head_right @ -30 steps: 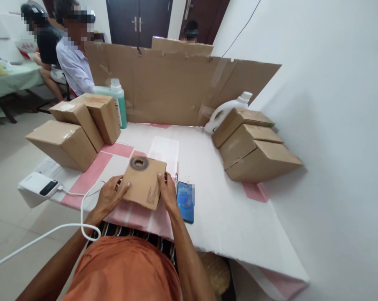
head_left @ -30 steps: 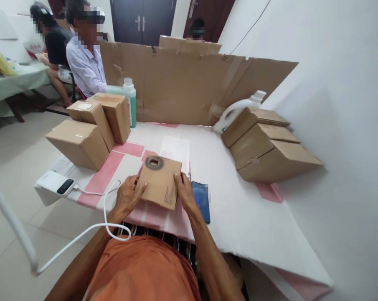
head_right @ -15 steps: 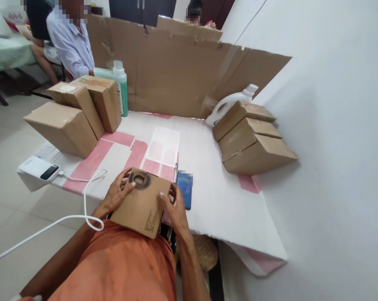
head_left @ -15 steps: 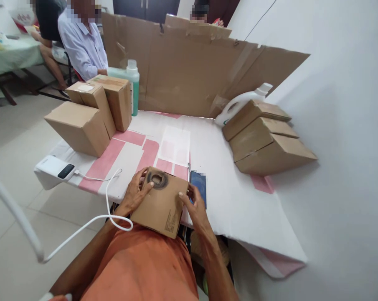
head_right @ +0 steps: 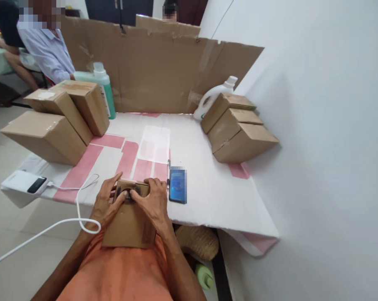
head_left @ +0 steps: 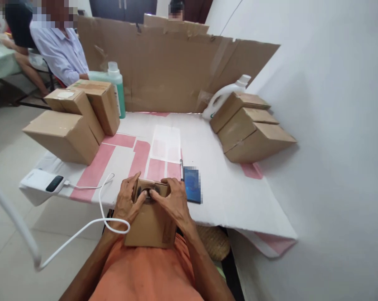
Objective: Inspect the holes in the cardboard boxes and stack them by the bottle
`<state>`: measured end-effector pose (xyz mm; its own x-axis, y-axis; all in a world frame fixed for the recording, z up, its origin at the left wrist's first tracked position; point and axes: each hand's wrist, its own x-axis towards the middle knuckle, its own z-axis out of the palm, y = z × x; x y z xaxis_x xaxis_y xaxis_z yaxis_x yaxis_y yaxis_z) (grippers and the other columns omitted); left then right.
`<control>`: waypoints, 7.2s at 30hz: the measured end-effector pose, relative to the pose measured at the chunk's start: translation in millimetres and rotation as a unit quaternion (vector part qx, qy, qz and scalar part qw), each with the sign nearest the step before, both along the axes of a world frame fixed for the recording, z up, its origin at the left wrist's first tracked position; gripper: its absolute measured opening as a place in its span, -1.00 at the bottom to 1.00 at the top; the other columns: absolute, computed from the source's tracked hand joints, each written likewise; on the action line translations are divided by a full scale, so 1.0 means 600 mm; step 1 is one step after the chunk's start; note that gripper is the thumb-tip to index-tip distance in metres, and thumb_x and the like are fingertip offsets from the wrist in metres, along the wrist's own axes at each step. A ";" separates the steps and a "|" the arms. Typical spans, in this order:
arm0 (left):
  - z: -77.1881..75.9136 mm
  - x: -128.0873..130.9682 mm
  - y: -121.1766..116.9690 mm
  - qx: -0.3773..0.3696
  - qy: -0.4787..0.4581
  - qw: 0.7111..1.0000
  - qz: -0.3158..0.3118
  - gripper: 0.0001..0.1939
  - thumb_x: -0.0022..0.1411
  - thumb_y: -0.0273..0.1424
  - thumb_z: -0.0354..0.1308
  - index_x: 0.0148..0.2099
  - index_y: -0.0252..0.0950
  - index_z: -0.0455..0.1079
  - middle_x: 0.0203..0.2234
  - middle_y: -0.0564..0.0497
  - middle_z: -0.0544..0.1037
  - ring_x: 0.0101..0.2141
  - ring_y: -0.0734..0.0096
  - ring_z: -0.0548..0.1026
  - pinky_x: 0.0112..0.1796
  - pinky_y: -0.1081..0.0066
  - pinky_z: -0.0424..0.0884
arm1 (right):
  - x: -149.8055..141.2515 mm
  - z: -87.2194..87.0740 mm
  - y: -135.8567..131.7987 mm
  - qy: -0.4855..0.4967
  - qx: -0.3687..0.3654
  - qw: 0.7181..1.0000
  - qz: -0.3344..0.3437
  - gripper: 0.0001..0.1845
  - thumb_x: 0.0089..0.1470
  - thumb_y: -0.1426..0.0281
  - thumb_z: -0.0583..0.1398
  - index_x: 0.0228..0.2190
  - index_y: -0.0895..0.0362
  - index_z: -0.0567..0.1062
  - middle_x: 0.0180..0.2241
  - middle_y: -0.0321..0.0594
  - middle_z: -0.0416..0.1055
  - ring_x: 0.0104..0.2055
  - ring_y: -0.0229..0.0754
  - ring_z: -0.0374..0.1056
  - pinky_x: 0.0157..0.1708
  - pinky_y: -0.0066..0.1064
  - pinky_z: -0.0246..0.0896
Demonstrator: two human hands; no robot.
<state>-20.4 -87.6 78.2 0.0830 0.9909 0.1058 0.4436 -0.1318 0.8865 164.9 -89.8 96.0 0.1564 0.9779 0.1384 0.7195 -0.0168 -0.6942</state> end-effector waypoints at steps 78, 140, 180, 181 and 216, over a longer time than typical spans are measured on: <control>-0.053 0.045 -0.005 -0.117 -0.208 0.970 -0.056 0.05 0.18 -0.25 0.39 0.57 -0.18 -0.06 0.42 -0.22 0.27 0.40 -0.10 0.25 0.38 -0.06 0.19 | 0.043 0.001 -0.021 0.356 -0.055 0.926 0.110 -0.71 0.21 0.14 0.26 -0.29 0.08 0.64 -0.50 -0.26 0.57 -0.47 -0.16 0.53 -0.40 -0.38 0.46; -0.048 0.015 0.075 -0.126 -0.345 0.930 0.016 0.00 0.04 -0.16 0.51 0.42 -0.27 0.17 0.39 -0.28 0.32 0.39 -0.13 0.30 0.36 -0.01 0.27 | 0.162 -0.029 -0.030 0.502 -0.035 0.845 -0.183 -0.39 -0.13 0.02 0.45 -0.12 0.09 0.53 -0.18 -0.14 0.69 -0.20 0.06 0.64 -0.19 -0.11 0.59; -0.044 -0.028 0.074 -0.171 -0.245 0.951 0.076 -0.05 0.08 0.04 0.44 0.38 -0.34 0.33 0.22 -0.29 0.54 0.19 -0.17 0.54 0.18 -0.04 0.48 | 0.220 -0.073 0.033 0.140 -0.067 0.972 -0.175 -0.33 0.17 -0.28 0.00 -0.63 -0.01 0.16 -0.65 -0.39 0.14 -0.53 -0.21 0.07 -0.50 -0.36 -0.03; -0.042 -0.028 0.073 -0.163 -0.237 0.954 0.081 -0.09 0.10 0.04 0.43 0.36 -0.34 0.36 0.21 -0.28 0.55 0.18 -0.16 0.54 0.18 -0.04 0.48 | 0.223 -0.082 0.035 0.129 -0.069 0.974 -0.175 -0.36 0.17 -0.24 0.01 -0.63 -0.01 0.16 -0.65 -0.38 0.14 -0.52 -0.19 0.08 -0.48 -0.35 -0.02; -0.089 -0.011 -0.048 0.077 -0.047 0.991 0.098 -0.37 0.53 -0.07 -0.13 0.50 -0.18 0.15 0.22 -0.24 0.45 0.15 -0.01 0.52 0.14 -0.07 0.50 | 0.046 -0.069 0.003 0.212 0.033 0.975 0.047 -0.28 0.08 0.04 0.38 0.19 0.08 0.44 0.16 0.07 0.49 0.19 0.20 0.44 0.15 0.10 0.41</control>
<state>-26.9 -116.5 24.7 -0.1274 0.9587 0.2543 0.3913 -0.1870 0.9011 192.4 -87.9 54.3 0.1224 0.9821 0.1431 0.3629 0.0899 -0.9275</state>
